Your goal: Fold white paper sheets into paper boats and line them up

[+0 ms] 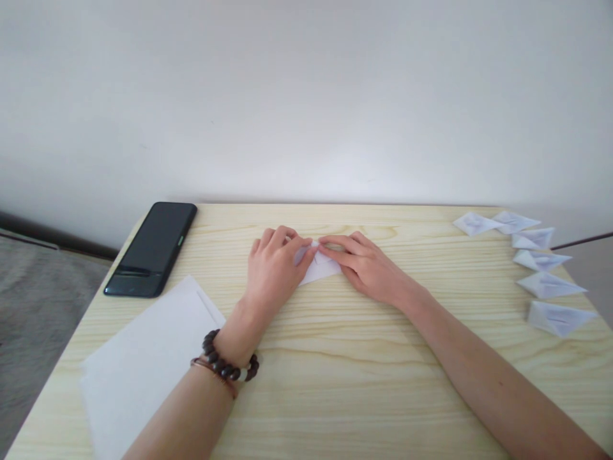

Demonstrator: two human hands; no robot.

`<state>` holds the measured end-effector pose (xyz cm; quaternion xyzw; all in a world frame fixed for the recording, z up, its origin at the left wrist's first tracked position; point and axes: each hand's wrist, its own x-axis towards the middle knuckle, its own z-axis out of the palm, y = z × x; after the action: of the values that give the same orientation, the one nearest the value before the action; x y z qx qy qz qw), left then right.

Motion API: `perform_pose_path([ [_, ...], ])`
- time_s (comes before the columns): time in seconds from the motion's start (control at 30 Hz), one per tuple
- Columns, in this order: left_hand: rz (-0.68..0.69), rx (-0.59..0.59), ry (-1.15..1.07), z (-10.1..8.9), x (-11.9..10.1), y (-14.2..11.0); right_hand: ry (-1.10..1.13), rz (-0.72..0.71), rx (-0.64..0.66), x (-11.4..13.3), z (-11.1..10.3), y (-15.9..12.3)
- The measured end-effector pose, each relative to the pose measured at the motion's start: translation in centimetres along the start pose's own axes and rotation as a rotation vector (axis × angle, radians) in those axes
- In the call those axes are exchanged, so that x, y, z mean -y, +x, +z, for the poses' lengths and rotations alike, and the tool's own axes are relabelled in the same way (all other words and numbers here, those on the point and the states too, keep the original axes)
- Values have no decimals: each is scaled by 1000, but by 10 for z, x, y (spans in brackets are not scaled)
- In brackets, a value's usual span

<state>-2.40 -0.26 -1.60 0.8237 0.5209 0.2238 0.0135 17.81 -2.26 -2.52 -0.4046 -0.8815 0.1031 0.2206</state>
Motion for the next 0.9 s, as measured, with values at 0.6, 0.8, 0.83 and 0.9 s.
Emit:
perform_pose_path([
  [0.6, 32, 64, 42, 2, 1, 1, 21, 102, -146, 7, -2, -2],
  [0.8, 38, 59, 94, 0, -1, 0, -8, 164, -119, 11, -2, 2],
  [0.83, 29, 61, 99, 0, -2, 0, 0, 169, -138, 11, -2, 2],
  [0.9, 14, 63, 102, -1, -2, 0, 10, 164, -170, 10, -4, 2],
])
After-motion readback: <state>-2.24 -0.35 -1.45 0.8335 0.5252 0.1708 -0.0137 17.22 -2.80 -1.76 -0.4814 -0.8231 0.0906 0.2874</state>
